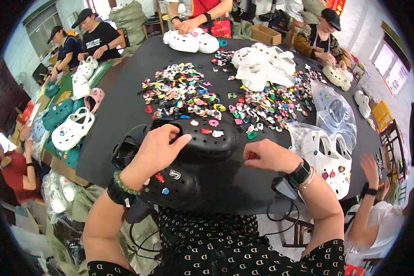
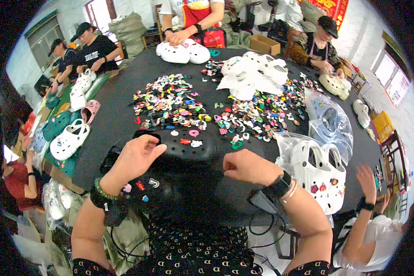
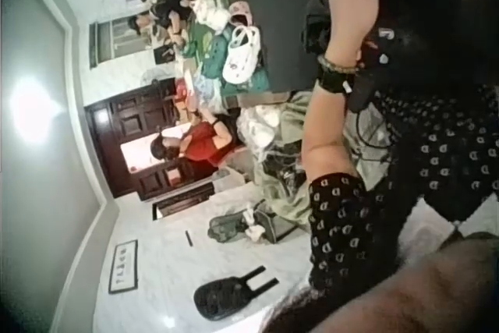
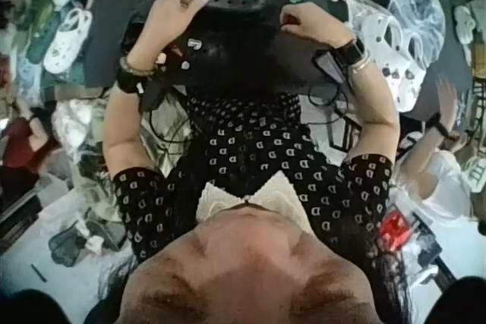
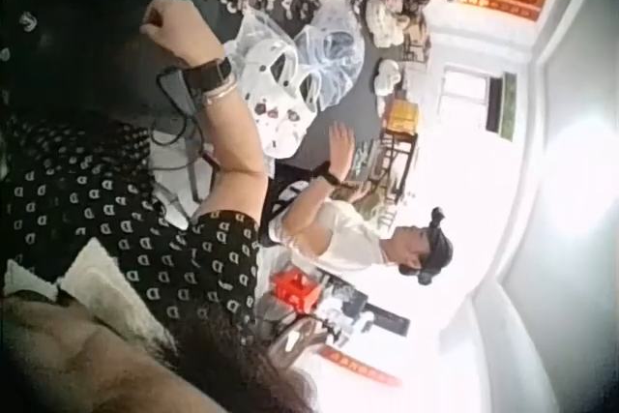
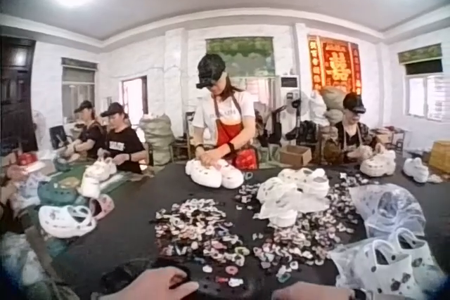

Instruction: The recorder is attaching decorative charms to the holes of rubber clogs at a manufacturing or assembly station.

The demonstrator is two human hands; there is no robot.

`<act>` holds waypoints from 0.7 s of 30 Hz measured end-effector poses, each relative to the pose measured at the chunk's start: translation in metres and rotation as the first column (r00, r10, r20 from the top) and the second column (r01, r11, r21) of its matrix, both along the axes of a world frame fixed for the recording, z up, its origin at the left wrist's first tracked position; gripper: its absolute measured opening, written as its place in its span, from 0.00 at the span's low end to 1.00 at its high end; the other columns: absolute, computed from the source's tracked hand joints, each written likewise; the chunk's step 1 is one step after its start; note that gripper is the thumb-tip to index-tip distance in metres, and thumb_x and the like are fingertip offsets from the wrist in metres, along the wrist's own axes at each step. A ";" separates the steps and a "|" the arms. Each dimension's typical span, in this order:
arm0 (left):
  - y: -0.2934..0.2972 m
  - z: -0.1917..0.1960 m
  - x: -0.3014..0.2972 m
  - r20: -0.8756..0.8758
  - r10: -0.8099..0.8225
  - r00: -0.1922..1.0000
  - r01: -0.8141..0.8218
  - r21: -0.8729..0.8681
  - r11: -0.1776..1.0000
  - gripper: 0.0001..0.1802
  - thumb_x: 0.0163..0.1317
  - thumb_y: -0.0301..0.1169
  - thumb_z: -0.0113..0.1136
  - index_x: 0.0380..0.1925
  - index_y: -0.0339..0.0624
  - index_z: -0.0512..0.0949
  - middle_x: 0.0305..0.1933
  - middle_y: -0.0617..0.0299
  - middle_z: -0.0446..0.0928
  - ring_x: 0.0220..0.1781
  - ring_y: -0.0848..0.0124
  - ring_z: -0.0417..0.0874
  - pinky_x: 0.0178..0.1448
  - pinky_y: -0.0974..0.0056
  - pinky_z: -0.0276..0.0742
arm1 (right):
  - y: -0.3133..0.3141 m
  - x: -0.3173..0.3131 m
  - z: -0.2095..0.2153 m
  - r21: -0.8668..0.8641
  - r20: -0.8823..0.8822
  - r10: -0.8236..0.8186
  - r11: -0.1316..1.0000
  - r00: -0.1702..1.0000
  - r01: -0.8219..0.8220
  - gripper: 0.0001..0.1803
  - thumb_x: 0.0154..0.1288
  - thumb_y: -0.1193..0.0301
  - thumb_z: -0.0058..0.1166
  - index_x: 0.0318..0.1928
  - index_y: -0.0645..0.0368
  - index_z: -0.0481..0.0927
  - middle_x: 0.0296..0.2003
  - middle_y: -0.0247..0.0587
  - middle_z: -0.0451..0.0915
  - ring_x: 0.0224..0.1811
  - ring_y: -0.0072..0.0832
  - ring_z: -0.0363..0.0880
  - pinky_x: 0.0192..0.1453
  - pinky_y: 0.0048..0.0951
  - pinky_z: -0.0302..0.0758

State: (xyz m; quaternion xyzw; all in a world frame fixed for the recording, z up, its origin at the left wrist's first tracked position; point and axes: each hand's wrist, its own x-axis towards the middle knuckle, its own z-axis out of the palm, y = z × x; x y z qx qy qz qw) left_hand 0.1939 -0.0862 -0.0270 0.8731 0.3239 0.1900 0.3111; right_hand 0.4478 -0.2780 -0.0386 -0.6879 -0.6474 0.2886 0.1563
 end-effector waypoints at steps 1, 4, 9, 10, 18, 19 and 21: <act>0.001 0.005 0.005 -0.062 -0.013 0.998 0.013 -0.002 1.000 0.25 0.63 0.45 0.65 0.40 0.28 0.80 0.37 0.45 0.84 0.40 0.59 0.86 0.48 0.61 0.81 | -0.002 0.008 -0.004 0.023 0.041 -0.012 1.000 0.999 0.011 0.08 0.59 0.70 0.59 0.37 0.61 0.80 0.29 0.47 0.83 0.32 0.40 0.83 0.38 0.37 0.78; 0.019 -0.002 0.024 -0.311 -0.072 0.948 0.026 -0.148 0.989 0.30 0.57 0.53 0.69 0.31 0.28 0.82 0.24 0.53 0.79 0.27 0.67 0.78 0.34 0.61 0.72 | -0.004 0.031 -0.021 0.097 0.174 -0.096 0.992 0.980 0.080 0.06 0.55 0.72 0.57 0.32 0.61 0.81 0.28 0.51 0.82 0.33 0.47 0.82 0.39 0.43 0.78; 0.031 -0.024 0.030 -0.144 -0.104 0.984 0.075 -0.190 0.979 0.29 0.53 0.50 0.71 0.27 0.27 0.81 0.21 0.57 0.75 0.25 0.70 0.71 0.31 0.60 0.67 | 0.003 0.063 -0.043 0.174 0.301 -0.184 0.975 0.936 0.136 0.06 0.55 0.71 0.57 0.31 0.60 0.80 0.28 0.50 0.82 0.33 0.48 0.82 0.40 0.45 0.78; 0.028 -0.022 0.032 -0.068 -0.126 0.990 0.105 -0.252 0.962 0.29 0.53 0.49 0.71 0.26 0.27 0.80 0.21 0.57 0.75 0.25 0.71 0.72 0.31 0.60 0.67 | 0.006 0.068 -0.046 0.174 0.301 -0.194 0.974 0.934 0.146 0.06 0.55 0.71 0.57 0.31 0.60 0.80 0.28 0.50 0.82 0.33 0.48 0.82 0.40 0.45 0.78; 0.013 -0.009 0.014 -0.164 -0.146 0.975 0.091 -0.304 0.948 0.19 0.57 0.38 0.69 0.39 0.31 0.83 0.32 0.63 0.83 0.34 0.75 0.77 0.44 0.67 0.74 | 0.065 0.062 -0.065 0.339 0.166 -0.188 0.933 0.968 0.122 0.14 0.49 0.71 0.69 0.34 0.61 0.79 0.30 0.46 0.82 0.35 0.43 0.82 0.40 0.40 0.76; 0.014 -0.015 0.013 -0.163 -0.142 0.976 0.088 -0.302 0.949 0.19 0.57 0.38 0.69 0.39 0.31 0.83 0.32 0.63 0.83 0.34 0.75 0.77 0.44 0.67 0.74 | 0.070 0.062 -0.068 0.330 0.163 -0.190 0.935 0.968 0.128 0.16 0.46 0.70 0.71 0.35 0.61 0.79 0.31 0.46 0.82 0.36 0.43 0.82 0.41 0.40 0.76; 0.019 -0.027 0.010 -0.059 -0.130 0.990 0.101 -0.355 0.929 0.22 0.53 0.39 0.71 0.33 0.25 0.81 0.26 0.51 0.80 0.30 0.66 0.79 0.40 0.60 0.75 | 0.081 0.062 -0.080 0.347 0.180 -0.203 0.929 0.963 0.131 0.18 0.44 0.69 0.73 0.35 0.61 0.79 0.32 0.45 0.82 0.37 0.43 0.82 0.42 0.40 0.76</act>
